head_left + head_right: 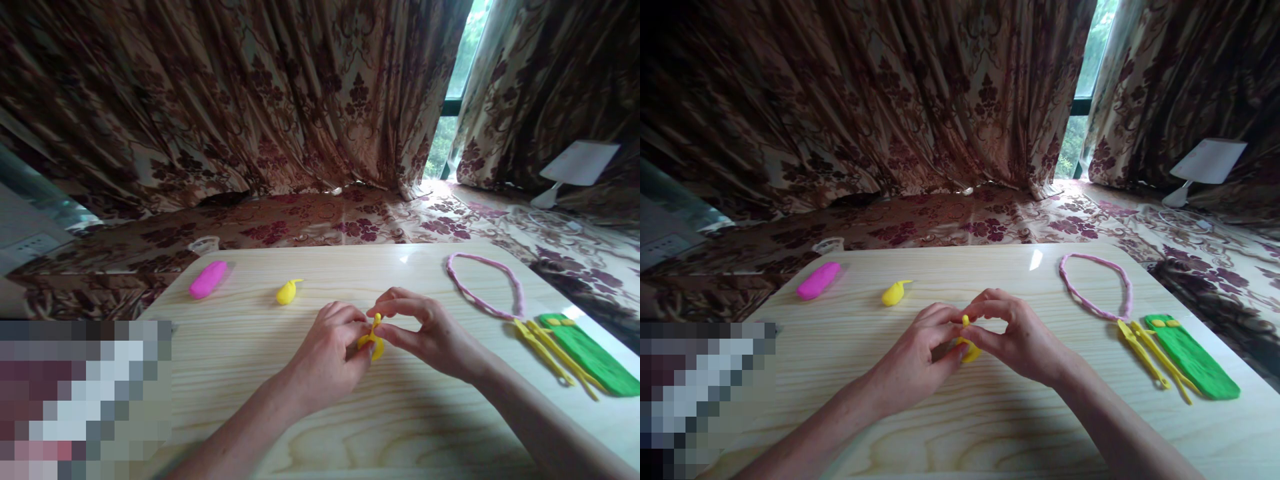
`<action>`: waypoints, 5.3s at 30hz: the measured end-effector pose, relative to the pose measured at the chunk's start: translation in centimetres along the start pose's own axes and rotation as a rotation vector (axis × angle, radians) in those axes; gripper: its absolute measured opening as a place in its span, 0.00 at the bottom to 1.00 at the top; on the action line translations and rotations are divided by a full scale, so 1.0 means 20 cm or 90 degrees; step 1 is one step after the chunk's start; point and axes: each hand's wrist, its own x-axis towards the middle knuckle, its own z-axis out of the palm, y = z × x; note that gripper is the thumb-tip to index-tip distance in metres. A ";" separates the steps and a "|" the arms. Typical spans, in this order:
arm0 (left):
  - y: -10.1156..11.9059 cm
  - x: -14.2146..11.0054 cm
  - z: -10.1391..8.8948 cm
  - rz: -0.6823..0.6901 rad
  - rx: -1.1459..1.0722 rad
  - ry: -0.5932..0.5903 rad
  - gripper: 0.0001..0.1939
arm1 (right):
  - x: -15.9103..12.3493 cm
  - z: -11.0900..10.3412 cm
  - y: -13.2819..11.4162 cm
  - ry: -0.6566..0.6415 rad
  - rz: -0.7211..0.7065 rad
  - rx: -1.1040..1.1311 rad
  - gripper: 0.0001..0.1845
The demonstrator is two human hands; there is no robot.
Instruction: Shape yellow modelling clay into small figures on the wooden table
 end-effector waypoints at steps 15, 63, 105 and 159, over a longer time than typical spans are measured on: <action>0.04 0.01 -0.09 -0.145 -0.269 0.147 0.19 | 0.02 -0.01 0.01 0.151 0.101 0.207 0.21; 0.27 0.35 0.05 -0.338 -0.741 0.284 0.39 | 0.34 0.15 0.07 0.533 0.226 0.195 0.27; -0.14 0.00 0.06 -0.199 -0.167 0.191 0.12 | 0.05 0.12 0.02 0.132 0.088 -0.030 0.07; -0.07 -0.02 0.10 -0.075 0.025 0.095 0.10 | -0.01 0.03 0.05 -0.068 0.106 -0.041 0.05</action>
